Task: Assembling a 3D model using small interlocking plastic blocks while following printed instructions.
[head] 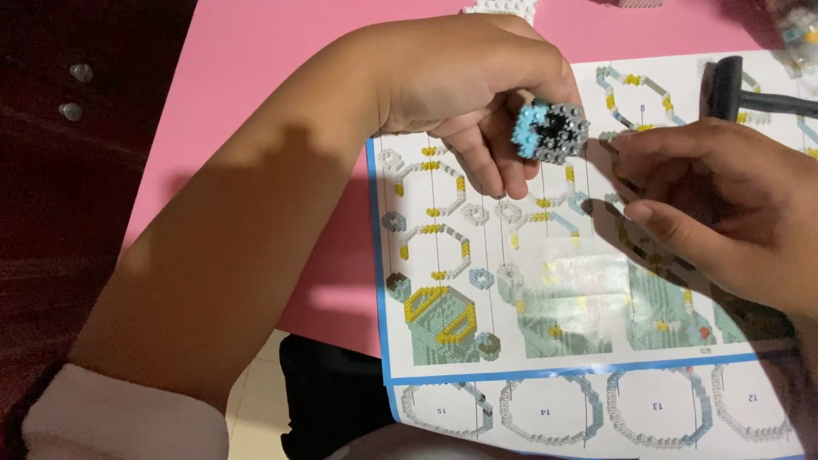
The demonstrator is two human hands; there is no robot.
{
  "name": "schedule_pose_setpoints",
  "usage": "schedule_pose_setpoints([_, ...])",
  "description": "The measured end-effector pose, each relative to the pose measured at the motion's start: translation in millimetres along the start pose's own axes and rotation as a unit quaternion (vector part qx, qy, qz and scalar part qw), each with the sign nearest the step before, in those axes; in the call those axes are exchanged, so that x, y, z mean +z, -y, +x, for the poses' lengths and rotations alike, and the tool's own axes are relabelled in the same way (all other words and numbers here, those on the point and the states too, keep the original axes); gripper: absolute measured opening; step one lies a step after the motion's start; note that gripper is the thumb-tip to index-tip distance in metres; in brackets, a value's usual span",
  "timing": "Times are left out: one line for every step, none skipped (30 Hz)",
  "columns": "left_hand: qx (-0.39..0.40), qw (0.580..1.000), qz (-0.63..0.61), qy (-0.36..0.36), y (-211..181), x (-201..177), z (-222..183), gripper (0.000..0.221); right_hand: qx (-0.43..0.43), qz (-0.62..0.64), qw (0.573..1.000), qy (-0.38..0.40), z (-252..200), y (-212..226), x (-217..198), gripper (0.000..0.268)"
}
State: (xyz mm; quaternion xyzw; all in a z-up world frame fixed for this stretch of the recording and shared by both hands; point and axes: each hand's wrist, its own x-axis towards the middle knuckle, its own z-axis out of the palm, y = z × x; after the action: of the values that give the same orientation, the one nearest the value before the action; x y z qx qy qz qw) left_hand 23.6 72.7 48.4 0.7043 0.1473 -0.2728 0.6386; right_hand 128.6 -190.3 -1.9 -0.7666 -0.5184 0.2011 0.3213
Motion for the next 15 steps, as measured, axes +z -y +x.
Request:
schedule_pose_setpoints([0.008,1.000,-0.006,-0.005,1,0,1,0.034,-0.004,-0.005,1.000,-0.008,0,-2,0,0.049])
schedule_pose_setpoints([0.014,1.000,-0.016,-0.011,5,-1,1,0.032,-0.008,-0.009,1.000,-0.011,1,-3,2,0.048])
schedule_pose_setpoints([0.010,1.000,-0.020,-0.011,6,0,3,0.032,-0.007,-0.006,1.000,-0.007,-2,-10,4,0.048])
schedule_pose_setpoints([0.016,1.000,-0.005,-0.009,8,-1,4,0.034,-0.012,0.014,1.000,-0.016,-4,-16,7,0.049])
schedule_pose_setpoints([0.022,1.000,0.010,-0.006,10,-2,4,0.036,-0.015,0.034,0.999,-0.024,-5,-22,11,0.050])
schedule_pose_setpoints([0.017,1.000,0.006,-0.011,10,-1,3,0.036,-0.019,0.038,0.999,-0.019,-1,-28,10,0.050])
schedule_pose_setpoints([0.011,1.000,0.008,-0.015,11,0,2,0.041,-0.003,0.023,1.000,0.006,3,-33,11,0.036])
schedule_pose_setpoints([0.006,1.000,0.011,-0.019,11,0,1,0.047,0.012,0.005,0.999,0.029,8,-38,10,0.031])
schedule_pose_setpoints([0.003,1.000,0.007,-0.023,12,-1,-4,0.047,0.010,0.008,0.999,0.034,1,-35,14,0.031])
schedule_pose_setpoints([0.019,0.999,0.020,-0.023,13,-2,-7,0.042,0.048,0.012,0.999,0.004,-7,-33,18,0.041])
schedule_pose_setpoints([0.034,0.999,0.033,-0.024,13,-2,-11,0.036,0.087,0.016,0.996,-0.026,-14,-30,20,0.057])
schedule_pose_setpoints([0.034,0.999,0.030,-0.025,15,-3,-8,0.036,0.086,0.016,0.996,-0.024,-13,-32,21,0.057])
schedule_pose_setpoints([0.036,0.999,0.020,-0.020,17,-4,-5,0.038,0.099,-0.017,0.995,-0.022,-12,-35,21,0.061])
schedule_pose_setpoints([0.040,0.999,0.010,-0.016,19,-5,-2,0.041,0.112,-0.050,0.992,-0.021,-12,-37,21,0.066])
schedule_pose_setpoints([0.041,0.999,0.008,-0.017,20,-6,0,0.041,0.111,-0.051,0.992,-0.020,-13,-41,21,0.066])
